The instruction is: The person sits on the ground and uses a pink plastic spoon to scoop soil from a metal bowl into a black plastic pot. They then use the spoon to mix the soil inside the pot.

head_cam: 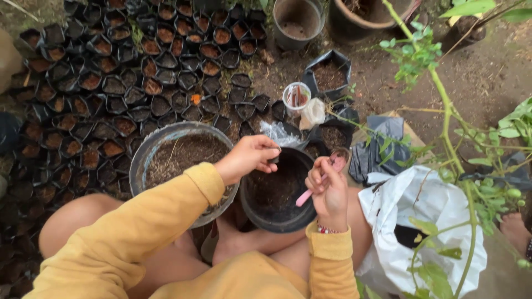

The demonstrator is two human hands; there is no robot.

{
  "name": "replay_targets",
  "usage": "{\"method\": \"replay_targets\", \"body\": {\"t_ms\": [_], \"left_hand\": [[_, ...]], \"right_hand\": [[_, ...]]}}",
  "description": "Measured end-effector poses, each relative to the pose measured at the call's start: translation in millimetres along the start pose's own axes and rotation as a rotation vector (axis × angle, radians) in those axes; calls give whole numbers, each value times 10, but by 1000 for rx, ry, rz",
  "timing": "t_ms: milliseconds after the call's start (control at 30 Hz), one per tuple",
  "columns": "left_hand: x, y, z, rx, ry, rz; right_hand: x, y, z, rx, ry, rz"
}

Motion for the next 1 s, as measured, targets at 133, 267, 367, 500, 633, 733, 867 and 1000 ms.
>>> {"method": "replay_targets", "body": {"t_ms": [133, 267, 367, 500, 633, 733, 867, 1000], "left_hand": [[191, 471, -172, 8, -15, -65], [346, 1087, -85, 75, 30, -98], [387, 1558, 290, 130, 63, -129], [426, 2082, 554, 179, 129, -177], [657, 2725, 675, 115, 508, -426], [614, 2564, 60, 148, 521, -527], [762, 2796, -22, 114, 509, -598], [979, 3065, 208, 56, 800, -522]], "right_hand": [[124, 141, 138, -13, 115, 35], [211, 281, 359, 36, 215, 23], [313, 354, 450, 86, 209, -12], [343, 377, 500, 82, 265, -47], [335, 396, 536, 95, 256, -64], [248, 398, 568, 85, 303, -81], [240, 436, 602, 85, 346, -147], [430, 496, 684, 80, 295, -156]]}}
Point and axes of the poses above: each hand's wrist, its own y-axis towards the middle knuckle, its own x-axis out of the back of the hand, z = x × y, the point moved 2 cm from there along y, towards the middle knuckle, and after that the axes turned 14 degrees about y, right-handed, at the moved point
